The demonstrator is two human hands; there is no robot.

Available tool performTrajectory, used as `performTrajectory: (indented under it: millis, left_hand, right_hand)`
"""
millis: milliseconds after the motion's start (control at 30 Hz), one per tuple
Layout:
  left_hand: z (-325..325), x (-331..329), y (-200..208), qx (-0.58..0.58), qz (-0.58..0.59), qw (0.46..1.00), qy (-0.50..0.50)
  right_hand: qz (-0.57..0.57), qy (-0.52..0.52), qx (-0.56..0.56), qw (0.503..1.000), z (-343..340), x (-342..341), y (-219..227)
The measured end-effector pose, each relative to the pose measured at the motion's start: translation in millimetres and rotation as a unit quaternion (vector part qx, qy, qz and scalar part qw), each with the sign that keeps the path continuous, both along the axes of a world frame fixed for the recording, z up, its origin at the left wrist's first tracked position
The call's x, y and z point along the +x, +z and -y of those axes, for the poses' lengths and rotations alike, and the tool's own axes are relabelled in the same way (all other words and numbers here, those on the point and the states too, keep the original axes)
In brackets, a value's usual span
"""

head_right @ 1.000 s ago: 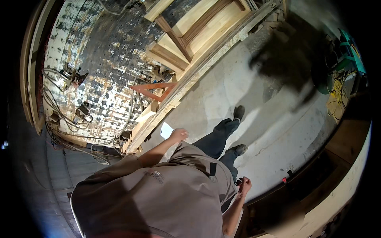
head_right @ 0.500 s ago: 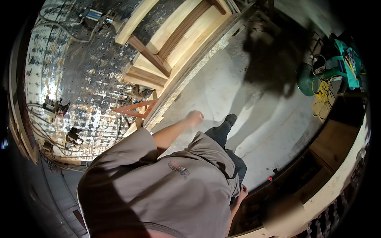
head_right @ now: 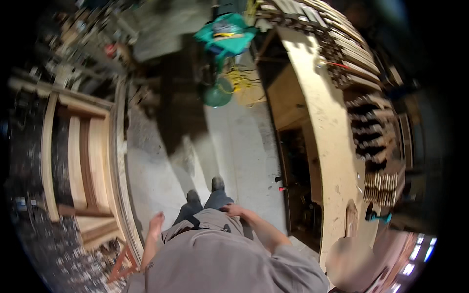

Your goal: The person assembles a wooden chair frame by hand, using a hammer to secure joints. They then apply glue to wooden slats and attach them to the frame, completing the chair assembly.

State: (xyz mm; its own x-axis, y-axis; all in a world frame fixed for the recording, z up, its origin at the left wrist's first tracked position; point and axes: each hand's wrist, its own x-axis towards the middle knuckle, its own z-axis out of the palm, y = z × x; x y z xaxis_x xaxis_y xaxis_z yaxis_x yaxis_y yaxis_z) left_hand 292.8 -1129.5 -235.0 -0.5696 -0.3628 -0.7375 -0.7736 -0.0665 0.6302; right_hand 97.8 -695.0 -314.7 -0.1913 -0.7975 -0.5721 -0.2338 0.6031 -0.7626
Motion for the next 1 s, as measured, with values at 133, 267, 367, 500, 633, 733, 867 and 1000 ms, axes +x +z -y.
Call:
performTrajectory:
  millis: [133, 267, 367, 500, 633, 733, 867, 1000]
  left_hand:
    - [-28.3, -15.6, -31.0, 0.023, -0.008, 0.991, -0.133]
    - [-59.8, -54.7, 7.4, 0.000, 0.074, 0.992, -0.099]
    - [-66.5, -75.6, 15.6, -0.037, 0.093, 0.987, -0.129]
    - [-63.7, -80.7, 14.2, -0.142, 0.078, 0.952, -0.261]
    - [-100.5, -87.9, 0.3, -0.133, 0.106, 0.970, -0.173]
    - [-100.5, -122.8, -4.8, -0.180, 0.092, 0.972, -0.117]
    - [-94.8, -183.1, -8.1, -0.162, 0.109, 0.977, -0.080]
    - [-83.4, -267.3, 32.9, -0.219, -0.025, 0.971, -0.089]
  right_hand:
    - [-0.017, 0.036, 0.018, 0.999, 34.1, -33.0, -34.4]
    - [-0.004, 0.088, 0.027, 0.996, 23.9, -40.8, -16.1]
    - [-0.008, 0.127, -0.036, 0.991, 27.3, -52.8, -8.8]
    - [0.018, 0.095, 0.032, 0.995, 37.8, -64.3, -9.5]
    - [-0.035, -0.032, 0.009, 0.999, -11.6, -96.0, 46.0]
    - [0.020, -0.233, 0.069, 0.970, -80.1, -100.3, 9.6]
    - [-0.047, -0.194, 0.146, 0.969, -127.2, -112.6, -0.3]
    - [-0.053, -0.278, 0.186, 0.941, -135.6, -140.6, 32.5]
